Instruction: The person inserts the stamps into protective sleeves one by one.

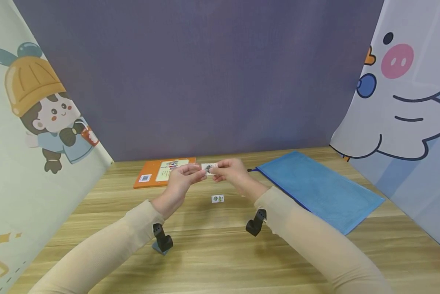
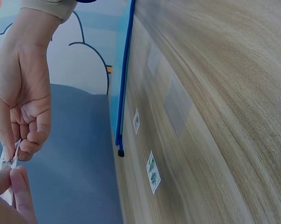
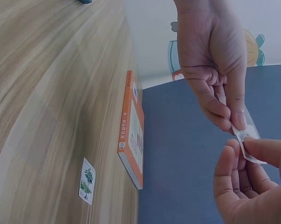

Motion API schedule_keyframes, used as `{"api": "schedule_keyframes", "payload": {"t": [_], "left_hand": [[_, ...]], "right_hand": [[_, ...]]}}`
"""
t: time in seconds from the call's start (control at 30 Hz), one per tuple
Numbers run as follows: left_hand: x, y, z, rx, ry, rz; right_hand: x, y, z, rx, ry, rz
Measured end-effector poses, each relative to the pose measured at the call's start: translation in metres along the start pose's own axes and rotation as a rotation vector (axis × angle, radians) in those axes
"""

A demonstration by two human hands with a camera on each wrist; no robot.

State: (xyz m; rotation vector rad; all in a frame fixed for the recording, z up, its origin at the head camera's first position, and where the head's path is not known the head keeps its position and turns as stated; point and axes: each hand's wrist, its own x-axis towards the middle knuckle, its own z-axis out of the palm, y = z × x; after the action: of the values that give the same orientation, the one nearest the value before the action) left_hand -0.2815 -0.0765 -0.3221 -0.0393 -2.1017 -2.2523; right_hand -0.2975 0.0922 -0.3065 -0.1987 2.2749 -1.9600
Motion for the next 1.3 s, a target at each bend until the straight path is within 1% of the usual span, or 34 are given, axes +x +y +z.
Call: {"api": "schedule_keyframes", "payload": {"t": [0.27, 0.5, 0.77, 1.07, 1.17, 1.3], "left_hand": [[-0.001, 0.0, 0.001, -0.029, 0.007, -0.008], [0.0, 0.001, 0.002, -0.054, 0.024, -0.012], [-0.001, 0.001, 0.002, -0.048, 0.023, -0.033], [0.0, 0.0, 0.004, -0.021, 0.006, -0.032], [0.0, 0.0, 0.005, -0.02, 0.0, -0.039], [0.001, 0.001, 0.006, -0.029, -0.002, -0.047]], "right_hand": [[0.0, 0.0, -0.005, 0.012, -0.013, -0.004], [-0.001, 0.005, -0.015, 0.026, -0.043, -0.05], [0.002, 0.009, -0.011, 0.048, -0.041, -0.061], [0.003, 0.009, -0.005, 0.051, -0.044, -0.046], [0.004, 0.009, -0.006, 0.054, -0.059, -0.05], [0.005, 0.01, -0.008, 0.069, -0.113, -0.066]]}}
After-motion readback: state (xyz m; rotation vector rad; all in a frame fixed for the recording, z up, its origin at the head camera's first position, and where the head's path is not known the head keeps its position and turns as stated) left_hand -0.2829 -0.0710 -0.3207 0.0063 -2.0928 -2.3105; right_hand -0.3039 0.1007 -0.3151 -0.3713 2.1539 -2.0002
